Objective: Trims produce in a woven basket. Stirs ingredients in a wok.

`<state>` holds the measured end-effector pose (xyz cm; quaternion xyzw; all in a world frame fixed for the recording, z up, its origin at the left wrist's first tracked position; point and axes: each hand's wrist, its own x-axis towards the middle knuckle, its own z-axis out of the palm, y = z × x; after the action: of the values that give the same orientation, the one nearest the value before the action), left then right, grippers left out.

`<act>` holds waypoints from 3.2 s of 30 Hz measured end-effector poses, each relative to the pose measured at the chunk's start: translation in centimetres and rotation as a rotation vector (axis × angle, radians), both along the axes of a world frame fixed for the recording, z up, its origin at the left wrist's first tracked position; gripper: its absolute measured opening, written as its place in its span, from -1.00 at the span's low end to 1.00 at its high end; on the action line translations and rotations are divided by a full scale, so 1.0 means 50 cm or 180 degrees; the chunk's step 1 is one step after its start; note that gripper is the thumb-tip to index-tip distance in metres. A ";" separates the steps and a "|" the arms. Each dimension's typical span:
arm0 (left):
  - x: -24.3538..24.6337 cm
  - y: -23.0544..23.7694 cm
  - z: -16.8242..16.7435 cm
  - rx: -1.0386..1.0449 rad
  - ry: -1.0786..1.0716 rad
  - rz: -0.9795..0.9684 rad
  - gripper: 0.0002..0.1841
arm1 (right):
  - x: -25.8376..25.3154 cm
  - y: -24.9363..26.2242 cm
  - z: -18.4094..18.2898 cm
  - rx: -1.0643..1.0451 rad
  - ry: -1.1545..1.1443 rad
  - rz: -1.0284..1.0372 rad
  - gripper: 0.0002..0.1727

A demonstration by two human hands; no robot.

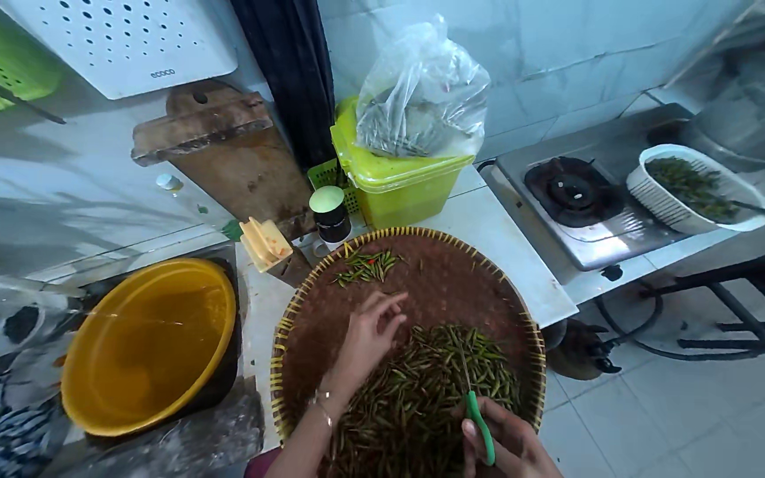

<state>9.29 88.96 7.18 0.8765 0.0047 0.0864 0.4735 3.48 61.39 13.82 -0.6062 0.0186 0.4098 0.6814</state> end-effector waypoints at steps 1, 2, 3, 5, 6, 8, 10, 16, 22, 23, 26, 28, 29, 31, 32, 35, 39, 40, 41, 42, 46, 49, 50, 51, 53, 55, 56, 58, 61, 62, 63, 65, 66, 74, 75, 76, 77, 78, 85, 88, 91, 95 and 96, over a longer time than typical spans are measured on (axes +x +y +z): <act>0.024 0.018 -0.019 0.0161 0.0030 -0.0037 -0.66 | 0.002 -0.001 0.000 -0.0007 -0.0005 -0.0018 -0.70; 0.046 0.031 -0.034 0.0295 0.0095 -0.0114 -0.66 | 0.005 -0.002 0.001 -0.0002 -0.0022 -0.0028 -0.71; 0.062 0.037 -0.042 0.0399 0.0202 -0.0209 -0.68 | 0.006 -0.003 0.001 0.0017 -0.0037 -0.0030 -0.70; 0.083 0.037 -0.044 0.0630 0.0336 -0.0348 -0.74 | 0.008 -0.005 0.003 0.0059 -0.0065 -0.0029 -0.69; 0.090 0.035 -0.041 0.0796 0.0313 -0.0348 -0.77 | 0.008 -0.006 0.003 0.0063 -0.0081 -0.0036 -0.69; 0.103 0.028 -0.037 0.1187 0.0093 -0.0182 -0.82 | 0.004 -0.008 0.002 0.0056 -0.0103 -0.0057 -0.70; 0.115 0.025 -0.043 0.1511 -0.0324 0.0124 -0.85 | -0.001 -0.008 -0.001 0.0060 -0.0111 -0.0089 -0.70; 0.114 0.024 -0.025 0.1628 -0.0401 0.0373 -0.76 | -0.008 -0.017 0.008 0.0088 -0.0070 -0.0128 -0.69; 0.042 -0.008 0.009 0.1015 0.0076 -0.0190 -0.83 | -0.004 -0.035 0.018 0.0143 -0.0187 -0.0194 -0.70; 0.033 -0.020 0.015 0.0932 0.0340 -0.0517 -0.81 | -0.003 -0.035 0.019 0.0143 -0.0209 -0.0190 -0.71; 0.028 -0.050 0.019 0.1038 0.0932 -0.1166 -0.75 | -0.001 -0.032 0.020 0.0152 -0.0255 -0.0139 -0.72; 0.030 -0.066 0.027 0.1126 0.1295 -0.1157 -0.74 | -0.001 -0.032 0.022 0.0185 -0.0257 -0.0101 -0.71; 0.032 -0.071 0.033 0.1148 0.1467 -0.1104 -0.75 | -0.002 -0.033 0.022 0.0216 -0.0265 -0.0091 -0.70; 0.029 -0.075 0.039 0.1162 0.1701 -0.0950 -0.77 | -0.008 -0.038 0.019 0.0278 -0.0294 -0.0096 -0.70; 0.024 -0.073 0.041 0.1159 0.1732 -0.0857 -0.78 | -0.011 -0.040 0.017 0.0287 -0.0296 -0.0092 -0.70; -0.002 -0.067 0.056 0.1018 0.1395 -0.0473 -0.81 | -0.017 -0.050 0.010 0.0220 -0.0291 0.0075 -0.65; -0.056 -0.086 0.088 0.0323 0.0487 -0.0133 -0.83 | -0.023 -0.056 0.005 -0.0008 -0.0280 0.0560 -0.58; -0.068 -0.094 0.097 0.0126 0.0365 -0.0143 -0.81 | -0.024 -0.054 0.004 -0.0033 -0.0252 0.0622 -0.58; -0.079 -0.102 0.105 -0.0045 0.0271 -0.0159 -0.79 | -0.025 -0.050 0.001 -0.0055 -0.0222 0.0636 -0.58; -0.088 -0.109 0.111 -0.0180 0.0230 -0.0168 -0.77 | -0.027 -0.046 -0.002 -0.0048 -0.0180 0.0613 -0.59; -0.111 -0.122 0.123 -0.0451 0.0176 -0.0154 -0.73 | -0.022 -0.037 0.000 -0.0024 -0.0103 0.0488 -0.62; -0.118 -0.123 0.120 -0.0495 0.0147 -0.0171 -0.74 | -0.018 -0.036 0.000 -0.0085 -0.0114 0.0466 -0.65; -0.119 -0.122 0.117 -0.0505 0.0135 -0.0169 -0.75 | -0.017 -0.037 -0.001 -0.0083 -0.0131 0.0480 -0.67; -0.120 -0.122 0.114 -0.0512 0.0126 -0.0164 -0.75 | -0.017 -0.039 -0.003 -0.0073 -0.0141 0.0509 -0.67; -0.119 -0.121 0.110 -0.0540 0.0131 -0.0165 -0.76 | -0.015 -0.041 -0.005 -0.0014 -0.0133 0.0552 -0.65; -0.116 -0.122 0.111 -0.0576 0.0152 -0.0182 -0.77 | -0.015 -0.040 -0.005 0.0015 -0.0079 0.0548 -0.65; -0.112 -0.120 0.113 -0.0555 0.0165 -0.0178 -0.78 | -0.015 -0.039 -0.005 0.0025 -0.0072 0.0524 -0.66; -0.097 -0.105 0.114 -0.0378 0.0198 -0.0093 -0.81 | -0.014 -0.037 -0.004 0.0041 -0.0032 0.0447 -0.67; -0.048 -0.040 0.092 0.0162 0.0274 0.0268 -0.84 | -0.015 -0.037 0.002 0.0073 0.0047 0.0217 -0.66; -0.027 -0.012 0.079 0.0370 0.0288 0.0406 -0.85 | -0.015 -0.038 0.003 0.0060 0.0070 0.0154 -0.66; -0.005 0.015 0.065 0.0587 0.0236 0.0514 -0.85 | -0.015 -0.038 0.002 0.0045 0.0064 0.0098 -0.66; 0.035 0.054 0.049 0.0954 0.0131 0.0641 -0.86 | -0.013 -0.039 0.000 -0.0013 0.0033 0.0074 -0.66; 0.049 0.064 0.049 0.1127 0.0099 0.0649 -0.87 | -0.012 -0.040 0.000 -0.0035 0.0027 0.0093 -0.66; 0.012 0.030 0.067 0.1431 0.0122 0.0031 -0.82 | -0.013 -0.050 0.008 0.0023 -0.0146 0.0121 -0.67; -0.018 0.011 0.074 0.1290 0.0297 -0.0329 -0.83 | -0.015 -0.052 0.008 0.0016 -0.0146 0.0113 -0.66; -0.046 -0.004 0.077 0.1130 0.0517 -0.0733 -0.82 | -0.017 -0.052 0.008 0.0009 -0.0151 0.0112 -0.67; -0.067 -0.015 0.079 0.1025 0.0758 -0.1110 -0.79 | -0.017 -0.052 0.008 0.0007 -0.0160 0.0124 -0.67; -0.081 -0.021 0.079 0.1047 0.1008 -0.1408 -0.74 | -0.017 -0.050 0.008 0.0014 -0.0159 0.0138 -0.67; -0.108 -0.043 0.110 0.1727 0.1931 -0.1462 -0.68 | -0.014 -0.040 0.017 0.0015 -0.0177 0.0297 -0.65; -0.099 -0.035 0.114 0.1576 0.2266 -0.1166 -0.70 | -0.017 -0.034 0.015 0.0025 -0.0208 0.0306 -0.66; -0.105 -0.022 0.115 0.1253 0.2262 -0.0931 -0.70 | -0.022 -0.034 0.015 0.0093 -0.0216 0.0329 -0.67; -0.138 -0.009 0.128 0.0579 0.1613 -0.0408 -0.72 | -0.030 -0.041 0.008 0.0140 -0.0261 0.0493 -0.62; -0.145 -0.009 0.129 0.0359 0.1372 -0.0320 -0.72 | -0.031 -0.042 0.007 0.0112 -0.0336 0.0608 -0.60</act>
<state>2.03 88.49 13.63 0.8989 0.0572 -0.1266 0.4155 1.92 59.28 14.19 -0.6138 -0.0824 0.4406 0.6498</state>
